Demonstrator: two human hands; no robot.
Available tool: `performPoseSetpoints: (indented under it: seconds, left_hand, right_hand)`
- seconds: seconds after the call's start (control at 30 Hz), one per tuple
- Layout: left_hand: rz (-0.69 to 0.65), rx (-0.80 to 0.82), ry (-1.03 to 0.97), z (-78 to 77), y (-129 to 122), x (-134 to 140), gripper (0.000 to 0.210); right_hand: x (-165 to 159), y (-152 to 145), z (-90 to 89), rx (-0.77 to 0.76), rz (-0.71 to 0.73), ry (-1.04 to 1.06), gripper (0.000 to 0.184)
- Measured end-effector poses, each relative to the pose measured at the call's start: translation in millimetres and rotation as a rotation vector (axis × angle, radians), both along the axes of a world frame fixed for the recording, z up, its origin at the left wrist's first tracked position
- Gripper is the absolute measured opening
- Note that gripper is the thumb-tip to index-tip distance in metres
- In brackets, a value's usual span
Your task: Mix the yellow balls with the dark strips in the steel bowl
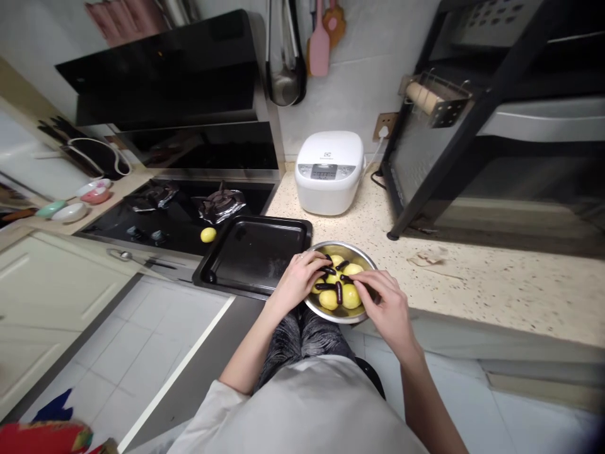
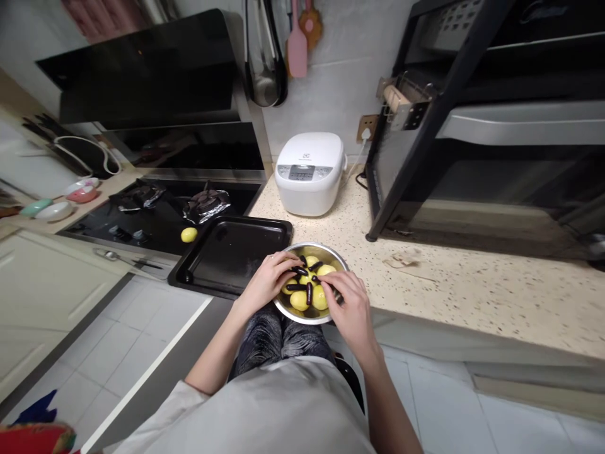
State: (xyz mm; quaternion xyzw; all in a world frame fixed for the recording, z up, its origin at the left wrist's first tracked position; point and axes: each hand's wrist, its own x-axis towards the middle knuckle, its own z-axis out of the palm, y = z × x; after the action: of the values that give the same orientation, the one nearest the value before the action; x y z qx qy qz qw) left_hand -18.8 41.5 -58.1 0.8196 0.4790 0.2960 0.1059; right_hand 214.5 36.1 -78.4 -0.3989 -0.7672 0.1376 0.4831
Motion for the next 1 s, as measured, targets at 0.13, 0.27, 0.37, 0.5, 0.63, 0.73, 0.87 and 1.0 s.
performPoseSetpoints:
  seconds: [0.13,0.27,0.37,0.5,0.63,0.73,0.87,1.0]
  left_hand:
    - [0.102,0.007,0.026,5.5,-15,-22,0.026]
    - [0.326,0.032,0.064,6.2,-36,-65,0.026]
    - [0.68,0.024,0.12,8.8,-53,-102,0.023]
    - [1.14,-0.138,0.329,16.4,-67,-141,0.024]
    - [1.296,-0.294,0.435,19.4,-70,-157,0.035]
    - [1.262,-0.34,0.466,17.1,-68,-160,0.037]
    - [1.207,-0.367,0.507,11.2,-64,-161,0.037]
    - [1.231,-0.371,0.582,5.4,-58,-163,0.037]
  right_hand:
    - [2,4,-4.6,0.041,0.009,0.008,0.011]
    - [0,7,-7.6,0.073,0.039,0.003,0.012]
    - [-3,6,-7.6,0.072,0.053,0.001,0.013]
    - [-4,5,-6.3,0.06,0.052,0.013,0.013]
    - [-4,4,-4.5,0.043,0.044,0.028,0.013]
    - [-4,4,-2.4,0.024,0.036,0.043,0.013]
    - [-6,1,1.5,-0.009,0.025,0.053,0.015]
    - [-4,-1,3.5,-0.048,-0.004,0.056,0.017]
